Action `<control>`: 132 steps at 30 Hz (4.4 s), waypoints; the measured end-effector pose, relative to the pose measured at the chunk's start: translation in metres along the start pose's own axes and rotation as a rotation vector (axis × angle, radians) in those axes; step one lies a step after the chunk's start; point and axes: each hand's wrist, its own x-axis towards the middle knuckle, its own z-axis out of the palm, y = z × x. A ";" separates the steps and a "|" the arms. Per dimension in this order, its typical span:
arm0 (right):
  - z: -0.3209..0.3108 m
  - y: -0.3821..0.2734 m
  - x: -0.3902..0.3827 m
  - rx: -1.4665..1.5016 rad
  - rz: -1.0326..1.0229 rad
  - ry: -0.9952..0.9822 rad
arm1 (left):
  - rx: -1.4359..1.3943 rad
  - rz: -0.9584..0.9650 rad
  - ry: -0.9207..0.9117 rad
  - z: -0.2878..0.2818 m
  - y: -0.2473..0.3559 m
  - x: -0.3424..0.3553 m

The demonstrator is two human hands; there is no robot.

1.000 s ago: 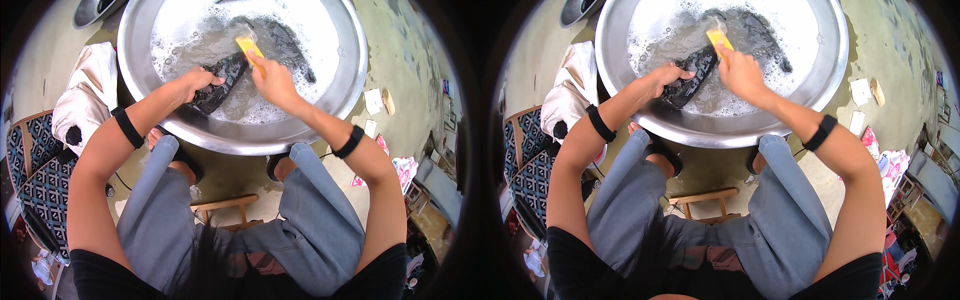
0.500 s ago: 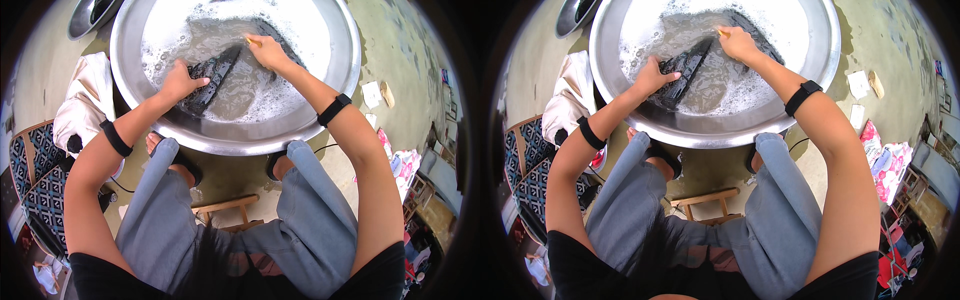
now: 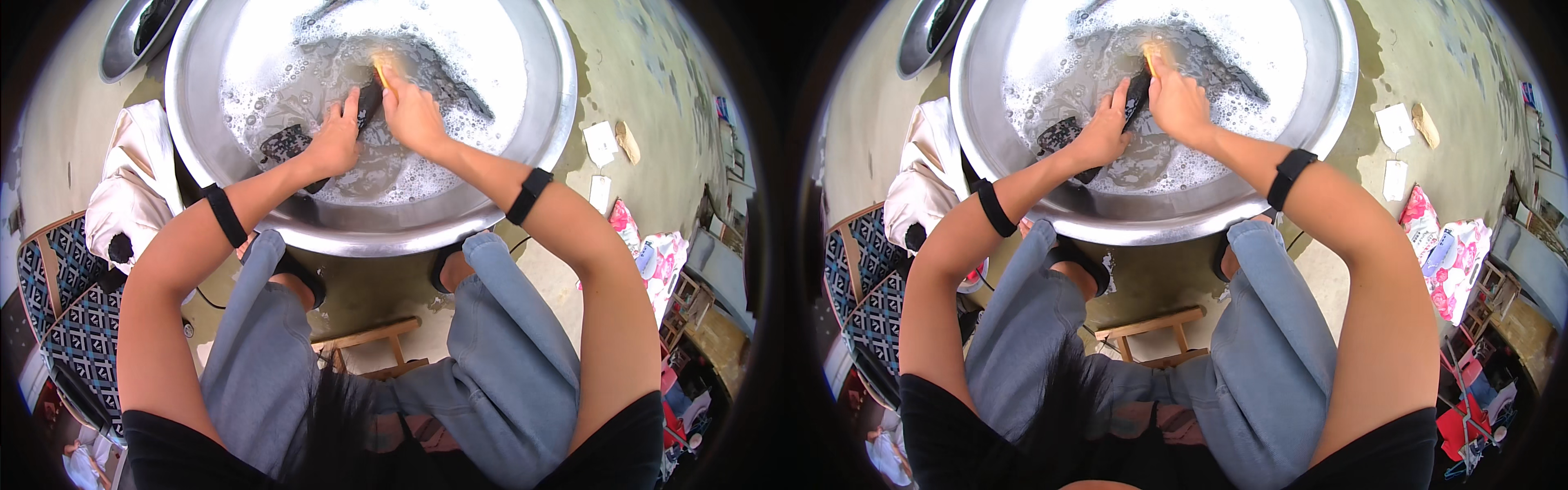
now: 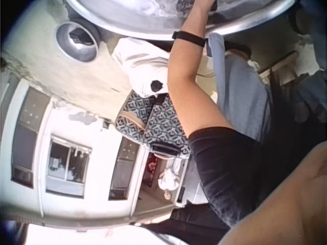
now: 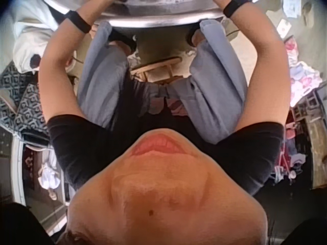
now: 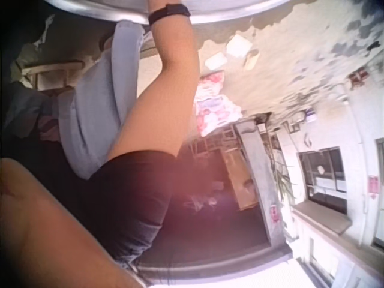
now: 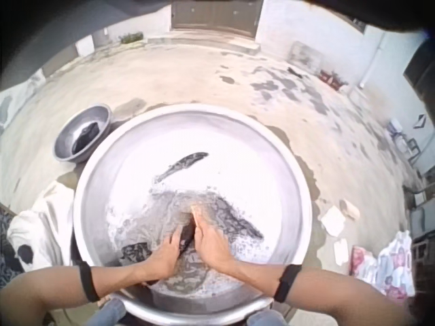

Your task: The person scrubs a pair of camouflage-patterned shoes in a metal basin filled with soapy water using a yellow brush. They scrub the first shoe thoroughly, then place it in a smaller basin and continue scrubbing the second shoe.

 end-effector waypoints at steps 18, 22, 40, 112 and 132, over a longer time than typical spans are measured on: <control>0.013 -0.037 -0.031 0.209 0.048 -0.163 | -0.946 -0.404 -0.242 -0.054 -0.015 -0.008; 0.019 -0.039 -0.033 0.142 -0.014 -0.148 | -1.118 -0.483 -0.324 -0.057 -0.021 -0.012; -0.002 -0.071 -0.049 0.275 -0.059 -0.104 | -1.277 -0.311 -0.214 -0.082 0.004 -0.042; -0.001 -0.104 -0.022 0.156 -0.242 0.145 | -1.635 -0.368 0.607 -0.110 0.007 0.003; 0.031 0.009 -0.014 0.197 0.442 -0.077 | -1.410 -0.481 0.152 -0.112 -0.003 -0.046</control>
